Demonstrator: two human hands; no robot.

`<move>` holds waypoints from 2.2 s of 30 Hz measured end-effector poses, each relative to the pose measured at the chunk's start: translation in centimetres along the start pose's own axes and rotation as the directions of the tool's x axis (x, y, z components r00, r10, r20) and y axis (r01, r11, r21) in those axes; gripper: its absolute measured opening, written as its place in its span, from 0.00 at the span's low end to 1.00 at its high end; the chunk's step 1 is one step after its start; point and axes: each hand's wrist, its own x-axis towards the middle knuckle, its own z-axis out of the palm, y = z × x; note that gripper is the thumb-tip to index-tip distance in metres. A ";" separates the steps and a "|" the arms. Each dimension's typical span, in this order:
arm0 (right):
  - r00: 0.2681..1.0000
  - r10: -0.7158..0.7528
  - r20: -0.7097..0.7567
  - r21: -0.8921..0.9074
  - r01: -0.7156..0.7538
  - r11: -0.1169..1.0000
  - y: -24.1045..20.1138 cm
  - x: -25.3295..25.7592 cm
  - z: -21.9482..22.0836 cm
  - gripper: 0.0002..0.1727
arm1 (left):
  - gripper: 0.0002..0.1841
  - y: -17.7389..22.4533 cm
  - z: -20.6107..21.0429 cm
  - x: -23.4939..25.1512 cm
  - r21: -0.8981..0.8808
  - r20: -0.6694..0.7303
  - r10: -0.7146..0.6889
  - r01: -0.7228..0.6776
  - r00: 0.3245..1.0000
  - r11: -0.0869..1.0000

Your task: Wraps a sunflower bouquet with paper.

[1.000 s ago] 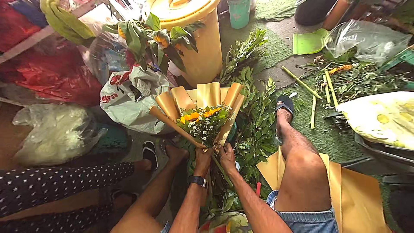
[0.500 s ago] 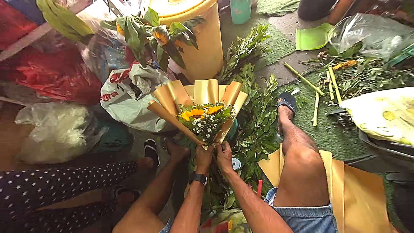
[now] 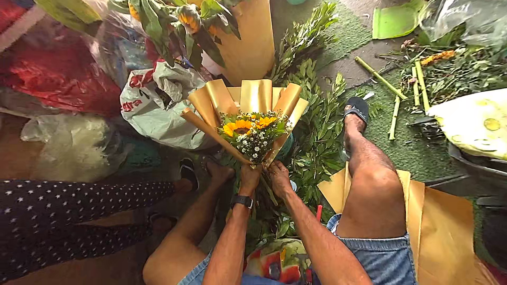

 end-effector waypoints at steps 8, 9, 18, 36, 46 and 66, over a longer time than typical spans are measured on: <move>0.995 -0.051 0.086 -0.114 0.061 0.992 -1.0 0.6 0.9 0.09 | 0.31 -0.2 0.2 0.2 0.025 0.002 -0.009 0.009 1.000 1.000; 0.995 -0.052 0.080 -0.131 0.062 0.989 -1.1 0.5 1.0 0.09 | 0.31 -0.2 0.3 0.1 0.020 0.007 -0.006 0.005 1.000 1.000; 0.991 -0.089 0.096 -0.228 0.109 0.967 -1.3 0.6 1.2 0.11 | 0.44 -1.9 1.2 0.7 -0.072 0.025 0.027 -0.025 0.999 0.997; 0.987 0.132 0.092 -0.378 -0.088 0.922 -3.9 0.8 1.9 0.13 | 0.40 -0.9 1.9 1.2 0.264 -0.161 0.015 0.029 0.987 0.964; 0.989 -0.068 -0.128 -0.090 0.056 0.994 -17.9 2.2 -3.8 0.44 | 0.55 -2.4 1.8 -0.7 -0.050 -0.226 0.109 -0.123 0.968 0.991; 0.677 -0.714 0.177 -0.754 0.560 0.344 -32.8 -24.3 4.4 0.36 | 0.47 2.7 -6.1 -12.6 -0.248 -0.202 0.306 -0.351 0.930 0.903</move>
